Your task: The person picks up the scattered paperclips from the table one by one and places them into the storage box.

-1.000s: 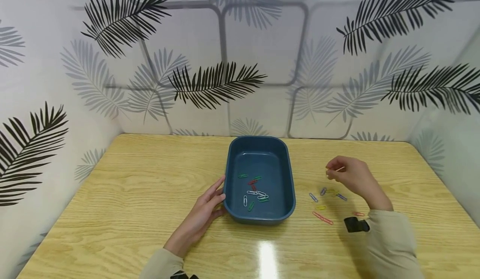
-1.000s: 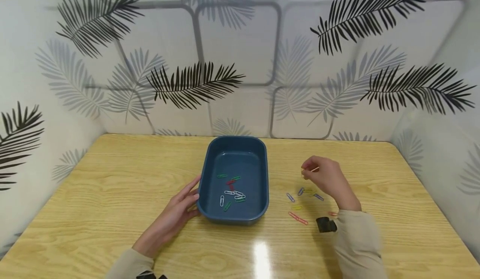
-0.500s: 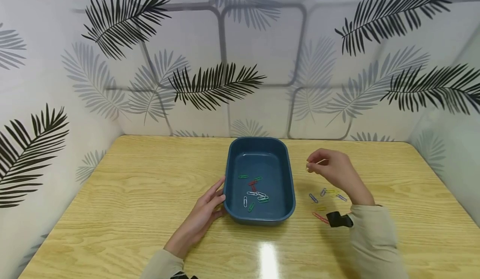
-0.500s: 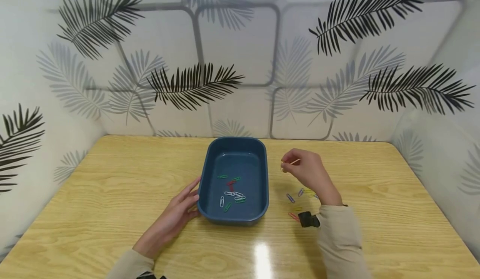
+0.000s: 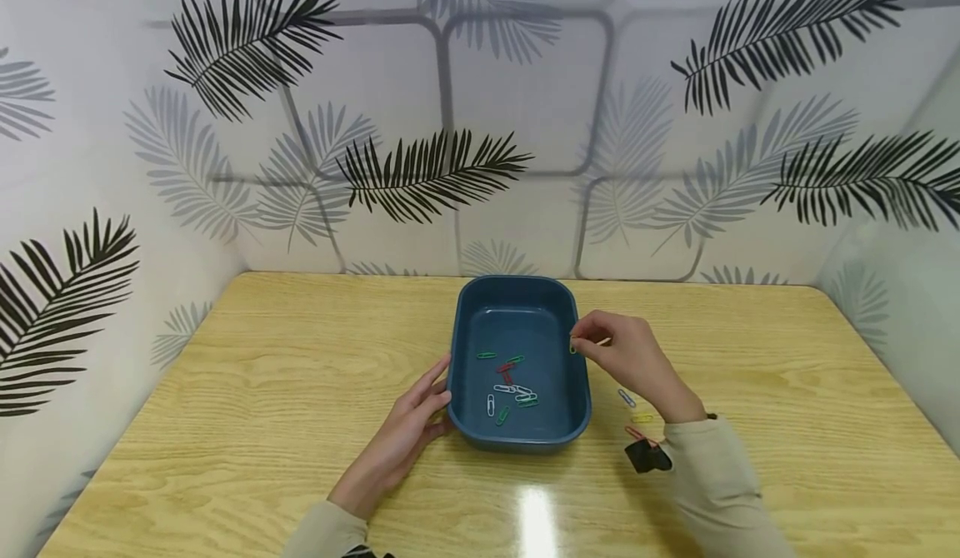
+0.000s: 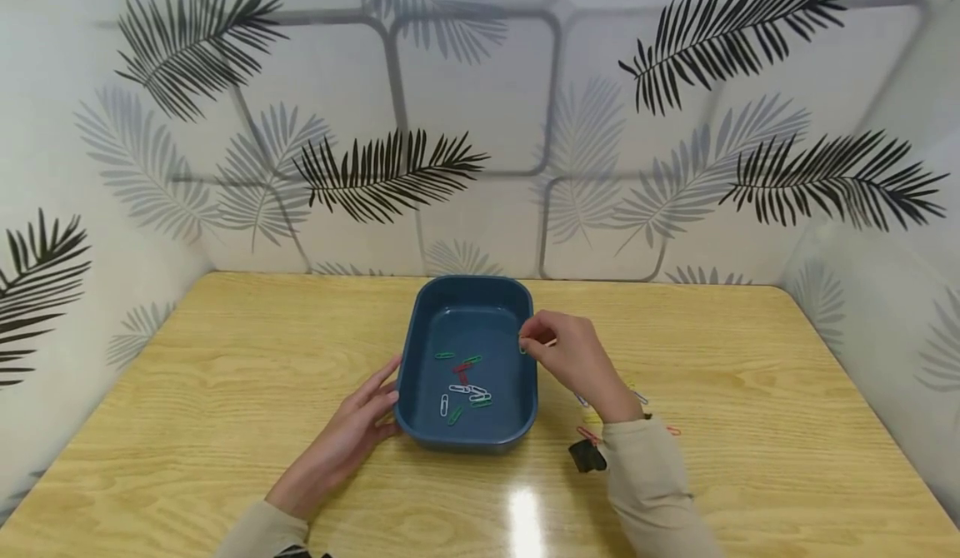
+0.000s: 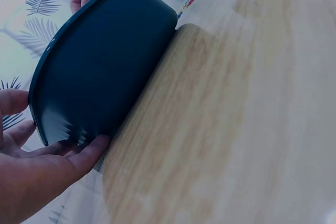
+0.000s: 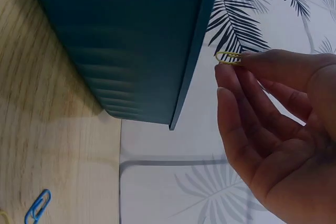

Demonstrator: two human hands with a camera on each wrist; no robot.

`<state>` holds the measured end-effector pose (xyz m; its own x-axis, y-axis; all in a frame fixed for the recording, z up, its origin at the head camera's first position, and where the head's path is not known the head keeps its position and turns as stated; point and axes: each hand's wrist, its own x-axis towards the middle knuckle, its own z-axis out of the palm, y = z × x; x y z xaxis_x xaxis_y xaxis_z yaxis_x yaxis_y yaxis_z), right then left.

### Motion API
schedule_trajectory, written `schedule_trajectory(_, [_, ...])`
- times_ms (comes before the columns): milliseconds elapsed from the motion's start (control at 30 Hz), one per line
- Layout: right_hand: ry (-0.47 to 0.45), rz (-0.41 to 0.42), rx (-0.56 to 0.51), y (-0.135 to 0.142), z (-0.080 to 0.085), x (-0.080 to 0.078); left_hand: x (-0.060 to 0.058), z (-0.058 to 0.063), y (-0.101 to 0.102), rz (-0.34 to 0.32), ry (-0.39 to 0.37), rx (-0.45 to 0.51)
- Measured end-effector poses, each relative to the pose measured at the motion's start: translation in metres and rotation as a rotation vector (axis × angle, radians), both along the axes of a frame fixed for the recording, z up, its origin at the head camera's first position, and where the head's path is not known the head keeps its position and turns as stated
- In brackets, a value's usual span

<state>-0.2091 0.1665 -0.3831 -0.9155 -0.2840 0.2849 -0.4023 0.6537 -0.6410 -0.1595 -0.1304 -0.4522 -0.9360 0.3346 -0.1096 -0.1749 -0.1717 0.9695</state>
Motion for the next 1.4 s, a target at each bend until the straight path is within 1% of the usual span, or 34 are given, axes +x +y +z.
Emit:
schedule_trajectory(333, [0.035, -0.002, -0.034, 0.0019, -0.0026, -0.0009, 0.0009, -0.0009, -0.0002, 0.0, -0.002, 0.003])
schedule_trajectory(600, [0.057, -0.007, -0.027, 0.0033, -0.0041, -0.0009, 0.0014, -0.001, 0.0004, 0.002, 0.0, 0.004])
schedule_trajectory(1167, [0.061, -0.017, -0.037, 0.005, -0.0049, -0.0022, 0.0023, 0.0001, 0.0008, 0.003, -0.001, 0.005])
schedule_trajectory(1400, [0.046, -0.023, -0.028, 0.0058, -0.0057, -0.0033, 0.0018, 0.0001, 0.001, 0.0, -0.005, 0.008])
